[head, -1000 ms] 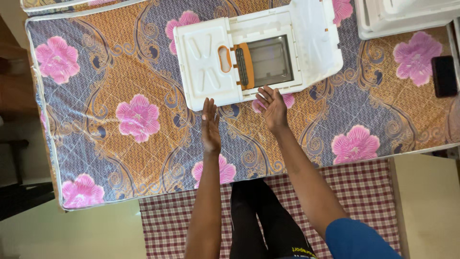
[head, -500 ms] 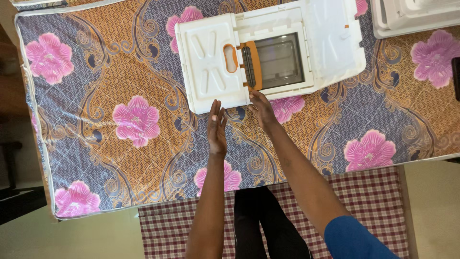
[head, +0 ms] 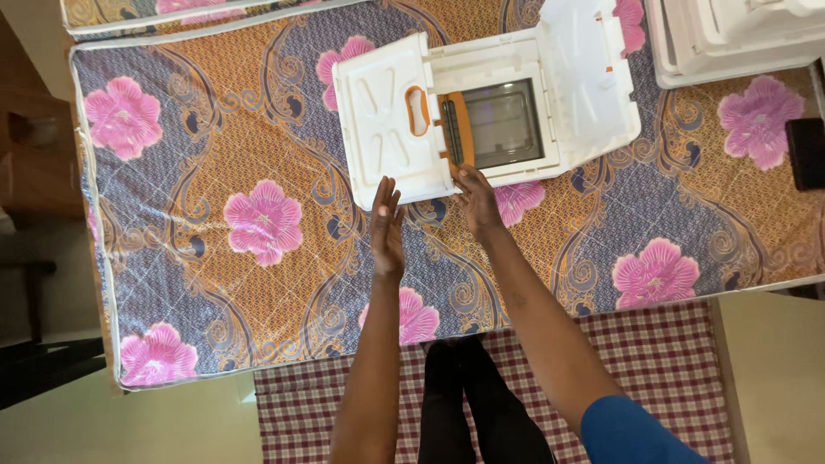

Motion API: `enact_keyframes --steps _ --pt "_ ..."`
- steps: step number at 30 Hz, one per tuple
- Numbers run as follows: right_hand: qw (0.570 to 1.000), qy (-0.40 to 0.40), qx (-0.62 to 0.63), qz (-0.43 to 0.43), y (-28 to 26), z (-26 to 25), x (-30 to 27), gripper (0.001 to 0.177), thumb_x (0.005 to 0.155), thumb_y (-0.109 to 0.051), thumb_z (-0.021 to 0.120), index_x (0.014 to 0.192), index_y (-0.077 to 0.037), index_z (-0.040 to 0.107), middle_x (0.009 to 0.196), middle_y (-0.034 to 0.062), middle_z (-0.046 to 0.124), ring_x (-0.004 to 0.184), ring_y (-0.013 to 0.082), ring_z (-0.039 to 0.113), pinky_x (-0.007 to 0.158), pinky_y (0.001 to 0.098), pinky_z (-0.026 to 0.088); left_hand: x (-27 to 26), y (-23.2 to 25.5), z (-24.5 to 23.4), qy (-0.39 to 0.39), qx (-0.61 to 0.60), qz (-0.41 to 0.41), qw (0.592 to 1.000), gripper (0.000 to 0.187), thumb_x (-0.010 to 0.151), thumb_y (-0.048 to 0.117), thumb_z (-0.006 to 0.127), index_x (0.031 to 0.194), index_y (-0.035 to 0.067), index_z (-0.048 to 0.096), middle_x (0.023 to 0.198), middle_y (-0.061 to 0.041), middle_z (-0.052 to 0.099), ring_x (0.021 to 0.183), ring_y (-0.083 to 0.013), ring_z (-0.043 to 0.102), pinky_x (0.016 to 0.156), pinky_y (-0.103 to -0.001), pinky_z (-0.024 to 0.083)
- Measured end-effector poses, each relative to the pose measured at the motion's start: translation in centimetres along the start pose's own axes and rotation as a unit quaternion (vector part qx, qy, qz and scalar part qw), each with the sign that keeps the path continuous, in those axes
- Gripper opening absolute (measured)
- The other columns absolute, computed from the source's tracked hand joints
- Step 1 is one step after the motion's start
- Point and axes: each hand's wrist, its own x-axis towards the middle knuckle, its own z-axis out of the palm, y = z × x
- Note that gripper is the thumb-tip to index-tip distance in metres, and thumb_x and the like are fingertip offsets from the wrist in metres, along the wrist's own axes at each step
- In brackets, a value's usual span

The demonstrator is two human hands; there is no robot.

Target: The person assembles a white plastic storage box by unfolding its sides, inserting a mesh screen, and attaching a lid. They then place the completed box on the floor.

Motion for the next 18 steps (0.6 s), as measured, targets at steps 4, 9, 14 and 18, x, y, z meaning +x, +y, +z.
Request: enact_keyframes --steps 4,9,14,18 --pt "1.000 -0.027 -0.003 -0.013 -1.6 2.5 -1.5 0.064 0.090 -0.039 0.067 0.144 -0.012 0.049 0.136 0.0075 0.064 0.132 0.0194 0.052 0.109 0.0419 0.034 0.0 3.0 -0.3 0.009 -0.004 0.013 1.000 0.082 0.099 0.059 0.047 0.163 0.009 0.031 0.169 -0.015 0.034 0.156 -0.0350 0.032 0.127 -0.051 0.022" --pt "0.998 -0.055 0.037 -0.013 -2.9 6.8 -3.1 0.061 0.091 -0.029 0.069 0.144 -0.008 0.048 0.134 0.0070 0.063 0.126 0.0187 0.052 0.105 0.0425 0.040 -0.2 6.0 -0.3 0.005 -0.024 0.025 0.999 0.081 0.100 0.059 0.046 0.162 0.009 0.032 0.169 -0.014 0.034 0.155 -0.0341 0.032 0.126 -0.051 0.022" --pt "0.995 -0.077 0.058 -0.020 -3.3 10.1 -5.1 0.064 0.092 -0.033 0.069 0.145 -0.007 0.044 0.135 0.0105 0.062 0.126 0.0203 0.055 0.109 0.0420 0.044 0.0 7.9 -0.3 -0.001 -0.038 0.027 0.999 0.081 0.101 0.062 0.040 0.162 0.009 0.032 0.169 -0.014 0.034 0.156 -0.0335 0.032 0.126 -0.050 0.022" --pt "0.989 -0.116 0.092 -0.021 -3.4 12.1 -5.4 0.064 0.096 -0.041 0.064 0.146 -0.007 0.042 0.135 0.0149 0.062 0.123 0.0228 0.058 0.108 0.0421 0.048 0.1 9.2 -1.3 -0.010 -0.024 0.050 0.998 0.082 0.101 0.063 0.038 0.163 0.010 0.030 0.169 -0.014 0.034 0.156 -0.0335 0.032 0.127 -0.049 0.023"
